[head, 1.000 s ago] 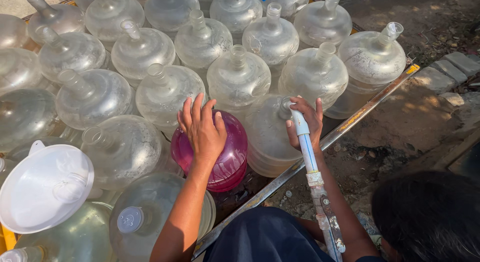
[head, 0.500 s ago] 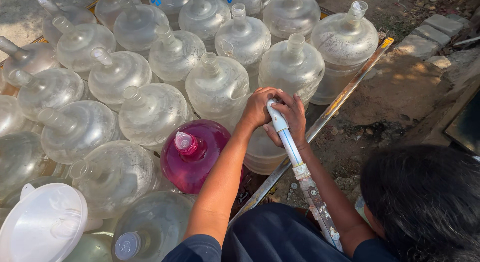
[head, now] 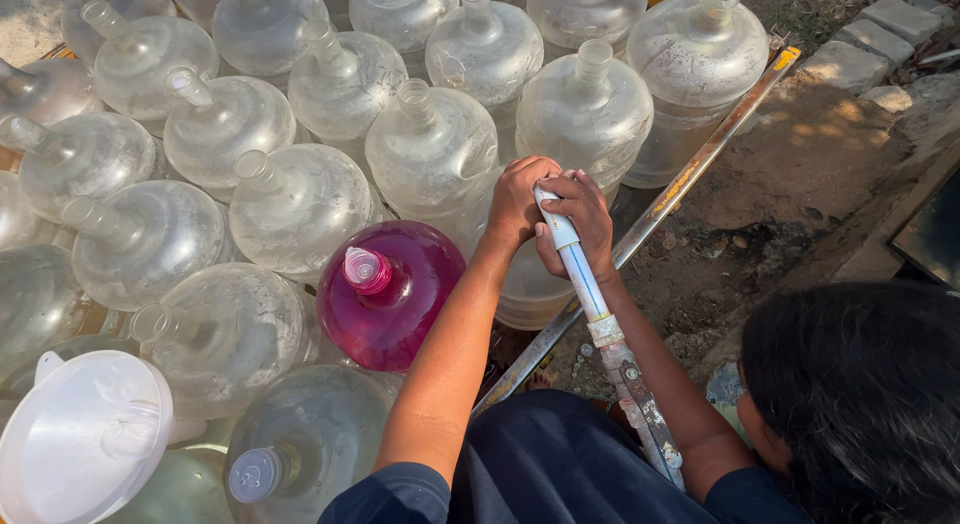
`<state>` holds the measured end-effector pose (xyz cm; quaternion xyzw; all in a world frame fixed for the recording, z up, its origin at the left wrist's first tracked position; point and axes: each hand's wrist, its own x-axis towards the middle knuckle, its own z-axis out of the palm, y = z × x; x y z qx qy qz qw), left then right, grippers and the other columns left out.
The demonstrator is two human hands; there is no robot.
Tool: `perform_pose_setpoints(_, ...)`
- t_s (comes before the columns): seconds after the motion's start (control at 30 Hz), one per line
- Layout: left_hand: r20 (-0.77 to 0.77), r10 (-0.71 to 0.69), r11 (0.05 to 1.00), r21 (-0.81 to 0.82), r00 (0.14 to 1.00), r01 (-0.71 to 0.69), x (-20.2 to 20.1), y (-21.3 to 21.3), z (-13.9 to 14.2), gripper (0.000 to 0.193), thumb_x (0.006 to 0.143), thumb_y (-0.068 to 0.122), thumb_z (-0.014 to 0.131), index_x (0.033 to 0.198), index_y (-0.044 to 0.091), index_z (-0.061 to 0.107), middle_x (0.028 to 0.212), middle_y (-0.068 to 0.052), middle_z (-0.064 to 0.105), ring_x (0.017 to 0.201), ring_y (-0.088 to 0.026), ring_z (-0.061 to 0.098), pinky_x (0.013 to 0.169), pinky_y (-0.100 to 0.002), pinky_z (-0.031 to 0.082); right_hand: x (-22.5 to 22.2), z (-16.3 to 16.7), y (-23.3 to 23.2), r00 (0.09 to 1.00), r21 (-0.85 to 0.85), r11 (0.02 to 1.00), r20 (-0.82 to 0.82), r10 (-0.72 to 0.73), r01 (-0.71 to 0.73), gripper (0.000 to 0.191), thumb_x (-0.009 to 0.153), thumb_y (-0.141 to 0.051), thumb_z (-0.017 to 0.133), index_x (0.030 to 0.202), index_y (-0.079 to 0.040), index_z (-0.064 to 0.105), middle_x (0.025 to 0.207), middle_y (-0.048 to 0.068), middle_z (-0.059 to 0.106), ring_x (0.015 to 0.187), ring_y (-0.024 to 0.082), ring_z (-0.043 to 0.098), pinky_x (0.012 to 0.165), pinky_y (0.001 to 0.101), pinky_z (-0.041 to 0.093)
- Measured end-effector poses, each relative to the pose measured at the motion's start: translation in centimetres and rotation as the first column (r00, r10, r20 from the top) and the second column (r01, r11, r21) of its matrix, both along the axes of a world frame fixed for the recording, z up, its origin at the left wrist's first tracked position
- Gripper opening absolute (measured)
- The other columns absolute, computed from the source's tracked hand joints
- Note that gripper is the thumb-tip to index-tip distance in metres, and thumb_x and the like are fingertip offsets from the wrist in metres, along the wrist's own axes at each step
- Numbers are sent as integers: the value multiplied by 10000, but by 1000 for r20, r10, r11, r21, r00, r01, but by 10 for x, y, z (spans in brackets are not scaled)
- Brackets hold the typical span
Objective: The person fills large plastic water jugs one at a time using a hose with a valve, holding the hose into each jug opening while water flows, then caps the filled jug and moves to the next one. The jugs sit in rows on a yellow truck bed, and a white funnel rests among them.
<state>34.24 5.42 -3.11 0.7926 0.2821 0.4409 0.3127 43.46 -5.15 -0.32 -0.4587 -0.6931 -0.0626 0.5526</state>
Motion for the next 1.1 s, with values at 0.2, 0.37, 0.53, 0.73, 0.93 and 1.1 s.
perform_pose_setpoints(0.2, 37, 16, 1000, 6, 999, -16, -13, -13, -2, 73, 874, 150, 708, 917, 102, 674, 997, -49, 724, 984, -307, 668, 865, -413, 537, -15, 4, -12, 997, 23, 997, -22, 69, -69, 278, 880, -82, 696, 1112, -74, 544, 1255, 161, 688, 1204, 351, 684, 1216, 537, 408)
perform_pose_setpoints(0.37, 4, 33, 999, 5, 999, -33, -9, -26, -5, 100, 883, 157, 721, 949, 106, 666, 1050, -38, 723, 1016, -296, 671, 886, -410, 548, -10, 2, -21, 994, 3, 995, -38, 100, -100, 307, 867, -88, 713, 1125, -72, 546, 1259, 158, 674, 1212, 348, 671, 1203, 534, 415)
perform_pose_setpoints(0.53, 13, 38, 999, -6, 999, -38, -5, -36, -2, 233, 855, 131, 706, 1085, 104, 675, 1136, -56, 698, 1088, -302, 661, 916, -408, 543, -4, -3, -32, 997, -41, 997, -24, 71, -72, 327, 870, -87, 732, 1152, -81, 566, 1292, 152, 673, 1247, 338, 668, 1207, 532, 407)
perform_pose_setpoints(0.73, 8, 12, 1000, -21, 1000, -12, -21, -48, 6, 256, 854, 104, 689, 1110, 96, 680, 1136, -51, 701, 1106, -288, 662, 955, -399, 540, -15, -6, -44, 998, -39, 997, -21, 61, -61, 335, 852, -83, 723, 1149, -85, 568, 1300, 146, 667, 1263, 339, 654, 1196, 522, 394)
perform_pose_setpoints(0.93, 25, -3, 1000, -14, 1000, 3, -58, -71, 9, 284, 849, 98, 699, 1133, 94, 683, 1162, -59, 698, 1118, -286, 661, 954, -390, 544, -49, -11, -60, 993, -5, 995, -67, 99, -99, 341, 862, -83, 719, 1167, -86, 568, 1316, 140, 664, 1256, 326, 661, 1169, 506, 415)
perform_pose_setpoints(1.1, -4, 13, 1000, 2, 1000, -13, -76, -78, 8, 320, 826, 91, 715, 1146, 92, 691, 1177, -66, 702, 1116, -293, 655, 944, -395, 540, -66, -15, -68, 996, -4, 997, -49, 75, -75, 351, 850, -84, 723, 1166, -90, 571, 1321, 145, 666, 1266, 334, 655, 1181, 518, 397)
